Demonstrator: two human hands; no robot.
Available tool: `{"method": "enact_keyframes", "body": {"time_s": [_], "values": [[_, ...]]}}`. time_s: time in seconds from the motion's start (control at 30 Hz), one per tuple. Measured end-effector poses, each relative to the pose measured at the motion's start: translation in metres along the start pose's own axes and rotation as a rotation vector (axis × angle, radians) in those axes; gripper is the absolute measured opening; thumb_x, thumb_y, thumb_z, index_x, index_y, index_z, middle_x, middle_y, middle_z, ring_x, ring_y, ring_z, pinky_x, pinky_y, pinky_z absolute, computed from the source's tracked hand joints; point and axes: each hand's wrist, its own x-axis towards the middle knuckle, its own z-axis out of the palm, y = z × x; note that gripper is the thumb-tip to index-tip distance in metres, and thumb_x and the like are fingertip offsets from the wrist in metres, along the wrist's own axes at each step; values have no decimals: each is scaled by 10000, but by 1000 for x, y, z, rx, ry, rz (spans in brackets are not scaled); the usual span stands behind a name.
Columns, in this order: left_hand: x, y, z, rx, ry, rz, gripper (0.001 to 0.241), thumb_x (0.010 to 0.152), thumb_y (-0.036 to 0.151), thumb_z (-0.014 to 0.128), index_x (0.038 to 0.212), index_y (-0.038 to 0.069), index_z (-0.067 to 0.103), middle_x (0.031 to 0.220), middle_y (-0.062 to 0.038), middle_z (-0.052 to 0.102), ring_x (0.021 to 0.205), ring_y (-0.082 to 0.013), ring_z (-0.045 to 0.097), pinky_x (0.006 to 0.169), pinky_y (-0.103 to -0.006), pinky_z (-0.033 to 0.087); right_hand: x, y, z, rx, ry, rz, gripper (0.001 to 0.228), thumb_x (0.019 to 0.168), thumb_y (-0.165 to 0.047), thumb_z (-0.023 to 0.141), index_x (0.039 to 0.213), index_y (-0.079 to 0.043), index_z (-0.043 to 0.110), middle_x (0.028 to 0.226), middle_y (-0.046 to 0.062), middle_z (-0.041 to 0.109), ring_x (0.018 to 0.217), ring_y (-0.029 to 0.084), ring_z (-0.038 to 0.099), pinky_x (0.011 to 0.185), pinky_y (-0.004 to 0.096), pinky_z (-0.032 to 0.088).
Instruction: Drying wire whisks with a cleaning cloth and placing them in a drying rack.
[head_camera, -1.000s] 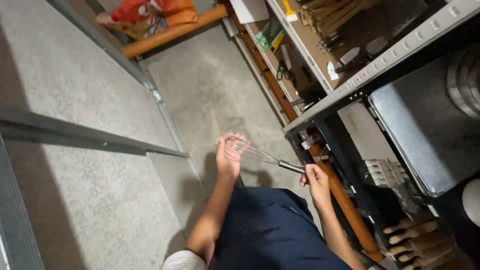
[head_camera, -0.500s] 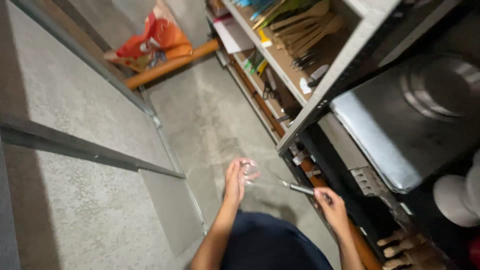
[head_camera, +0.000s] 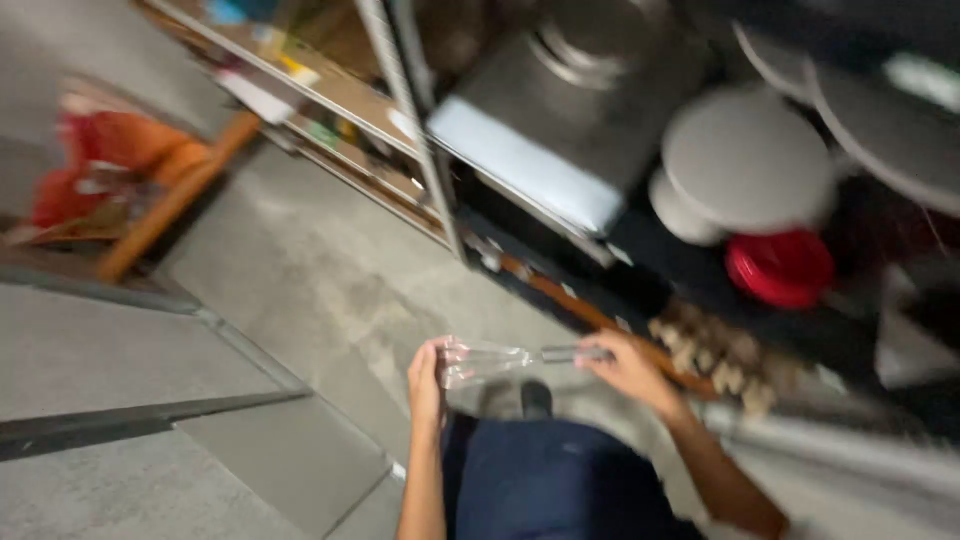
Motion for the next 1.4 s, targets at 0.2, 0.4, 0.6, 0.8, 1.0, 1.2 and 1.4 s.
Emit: {"method": "enact_keyframes", "body": {"time_s": [0.2, 0.4, 0.6, 0.8, 1.0, 1.2, 1.4], "values": [[-23, -55, 2, 262, 5, -148, 519, 1084, 433, 423, 1161, -21, 663, 1001, -141, 758, 874, -201, 741, 642, -330, 579, -76, -7, -19, -349, 5, 17, 298, 867, -234, 799, 1128, -89, 799, 864, 115, 707, 750, 231, 666, 673, 355, 520], [-45, -66, 23, 458, -54, -324, 563, 1061, 482, 390, 1080, 1, 683, 850, -65, 732, 691, -168, 686, 505, -318, 512, -153, -45, 0, -326, 213, -56, 309, 914, -252, 754, 1156, -61, 735, 1000, 114, 720, 810, 228, 681, 718, 327, 550], [-82, -81, 34, 846, -140, -139, 567, 1065, 499, 462, 1080, -16, 700, 862, -203, 731, 812, -368, 691, 706, -463, 547, -221, -31, 39, -341, -8, 330, 310, 956, -254, 701, 1185, -47, 733, 1029, 148, 723, 865, 311, 684, 755, 401, 536], [-100, -102, 48, 1124, -183, -111, 556, 1053, 519, 504, 1061, -14, 661, 985, -280, 714, 984, -495, 671, 833, -535, 528, -239, 3, 51, -532, -14, 222, 257, 932, -228, 716, 1130, -66, 727, 1058, 122, 751, 985, 355, 660, 902, 430, 528], [-90, -124, 52, 887, -93, 68, 472, 1059, 423, 540, 1245, -3, 623, 1179, -290, 693, 1105, -451, 659, 925, -477, 526, -202, 42, 34, -475, -132, 227, 285, 973, -154, 676, 1230, -33, 672, 1077, 171, 697, 981, 375, 649, 866, 440, 517], [-111, -154, 59, 601, 218, -6, 575, 1064, 391, 510, 1476, 2, 415, 1275, -251, 660, 1086, -344, 694, 945, -409, 529, -179, 117, 8, -486, -229, 112, 248, 1016, -174, 674, 1232, -54, 652, 1096, 182, 692, 868, 329, 694, 750, 424, 547], [-167, -243, 46, 589, 252, -179, 471, 1117, 422, 448, 1365, 40, 567, 1162, -243, 713, 1049, -411, 690, 894, -457, 542, -156, 149, 15, -457, -337, 278, 319, 979, -201, 714, 1233, -27, 629, 1014, 154, 687, 699, 256, 656, 666, 378, 526]]}}
